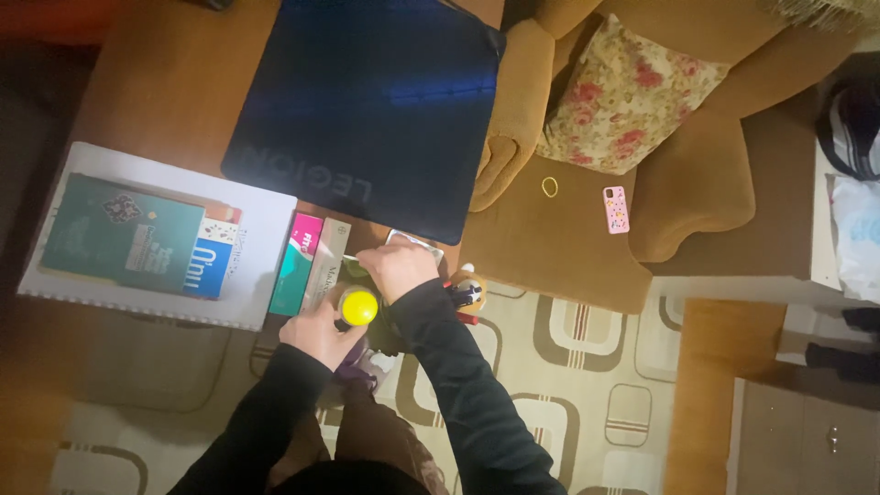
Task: The person wipes a desk surface with a purple cloth, then moves a keyboard, mouse, and mousepad to clean underneath. They wipe the desk again, arrange a stack of notebooks, and tidy a pen holder and other small items. The person finishes by wiping the mousepad and placing the cloth down.
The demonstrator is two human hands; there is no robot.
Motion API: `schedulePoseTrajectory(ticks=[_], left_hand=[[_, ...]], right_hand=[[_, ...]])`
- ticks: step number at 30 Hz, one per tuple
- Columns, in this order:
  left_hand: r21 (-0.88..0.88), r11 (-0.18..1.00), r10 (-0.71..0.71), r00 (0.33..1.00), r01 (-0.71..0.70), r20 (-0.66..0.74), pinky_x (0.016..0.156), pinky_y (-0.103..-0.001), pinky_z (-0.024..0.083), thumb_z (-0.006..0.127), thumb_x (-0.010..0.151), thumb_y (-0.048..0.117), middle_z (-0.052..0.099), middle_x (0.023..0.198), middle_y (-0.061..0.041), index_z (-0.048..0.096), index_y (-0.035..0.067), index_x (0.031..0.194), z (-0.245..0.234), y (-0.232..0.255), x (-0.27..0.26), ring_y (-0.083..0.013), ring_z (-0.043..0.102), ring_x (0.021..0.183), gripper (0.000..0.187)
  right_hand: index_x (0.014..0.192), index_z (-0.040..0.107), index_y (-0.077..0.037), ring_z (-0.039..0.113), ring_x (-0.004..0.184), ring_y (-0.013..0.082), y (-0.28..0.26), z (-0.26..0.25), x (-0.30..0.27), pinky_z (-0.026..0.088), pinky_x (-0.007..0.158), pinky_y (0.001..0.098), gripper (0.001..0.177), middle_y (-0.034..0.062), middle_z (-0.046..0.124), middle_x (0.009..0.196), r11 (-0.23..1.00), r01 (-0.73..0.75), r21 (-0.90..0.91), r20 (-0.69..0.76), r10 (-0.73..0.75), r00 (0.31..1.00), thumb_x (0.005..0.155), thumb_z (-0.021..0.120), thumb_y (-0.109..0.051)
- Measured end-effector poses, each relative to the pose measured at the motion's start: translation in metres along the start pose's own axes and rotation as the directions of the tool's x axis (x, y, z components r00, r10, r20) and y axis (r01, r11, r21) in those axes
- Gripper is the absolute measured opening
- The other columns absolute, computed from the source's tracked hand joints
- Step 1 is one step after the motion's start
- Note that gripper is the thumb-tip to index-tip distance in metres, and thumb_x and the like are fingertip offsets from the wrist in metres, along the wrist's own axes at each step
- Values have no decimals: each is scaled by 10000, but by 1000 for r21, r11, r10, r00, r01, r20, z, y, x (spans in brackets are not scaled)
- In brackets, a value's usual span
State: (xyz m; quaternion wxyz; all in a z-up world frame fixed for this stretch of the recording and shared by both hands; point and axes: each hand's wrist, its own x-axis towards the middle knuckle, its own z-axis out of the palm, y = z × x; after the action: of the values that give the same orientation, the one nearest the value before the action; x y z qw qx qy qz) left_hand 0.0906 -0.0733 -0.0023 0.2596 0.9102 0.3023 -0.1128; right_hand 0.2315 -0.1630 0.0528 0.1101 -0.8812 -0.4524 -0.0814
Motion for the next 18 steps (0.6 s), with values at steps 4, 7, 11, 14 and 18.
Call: schedulePoseTrajectory(ticks=[4,7,11,14,18], left_hand=[[-39,999,24,997,-27,-79,736,-434,516,549,627,630,645,744,-63,483,325,1119,-8,4,-2,-312,650,764,583],[-36,999,7,999,-9,-51,736,-417,518,563,637,614,656,750,-65,491,298,1111,-22,11,-4,-306,654,765,574],[-19,1000,-7,1000,8,21,705,-382,517,588,673,584,663,767,-98,560,189,1000,-45,24,-8,-311,659,761,514],[-11,999,35,996,-36,-77,668,-407,507,603,671,568,641,723,-133,554,147,1047,-10,1,-2,-335,651,729,567],[-49,998,43,998,-46,-52,696,-379,522,584,689,559,651,741,-79,490,231,1121,-21,10,-5,-294,658,739,550]], right_hand=[[679,588,-345,559,613,93,-2,-1,-1,478,555,227,118,-112,533,517,998,33,-54,-48,-35,998,769,553,-277],[671,587,-343,554,632,88,-5,-6,-2,466,564,219,124,-120,532,523,998,19,-68,-47,-22,999,774,549,-286],[712,598,-335,567,706,92,-1,1,-7,468,590,249,63,-114,557,573,1000,-11,-13,-65,10,998,762,569,-311],[774,625,-304,581,739,141,5,15,-11,498,620,341,64,-96,604,631,999,-15,29,17,15,1000,722,625,-340],[719,586,-344,573,723,92,-1,9,-9,485,620,278,51,-130,574,588,998,-48,-31,-17,47,999,763,566,-361]])
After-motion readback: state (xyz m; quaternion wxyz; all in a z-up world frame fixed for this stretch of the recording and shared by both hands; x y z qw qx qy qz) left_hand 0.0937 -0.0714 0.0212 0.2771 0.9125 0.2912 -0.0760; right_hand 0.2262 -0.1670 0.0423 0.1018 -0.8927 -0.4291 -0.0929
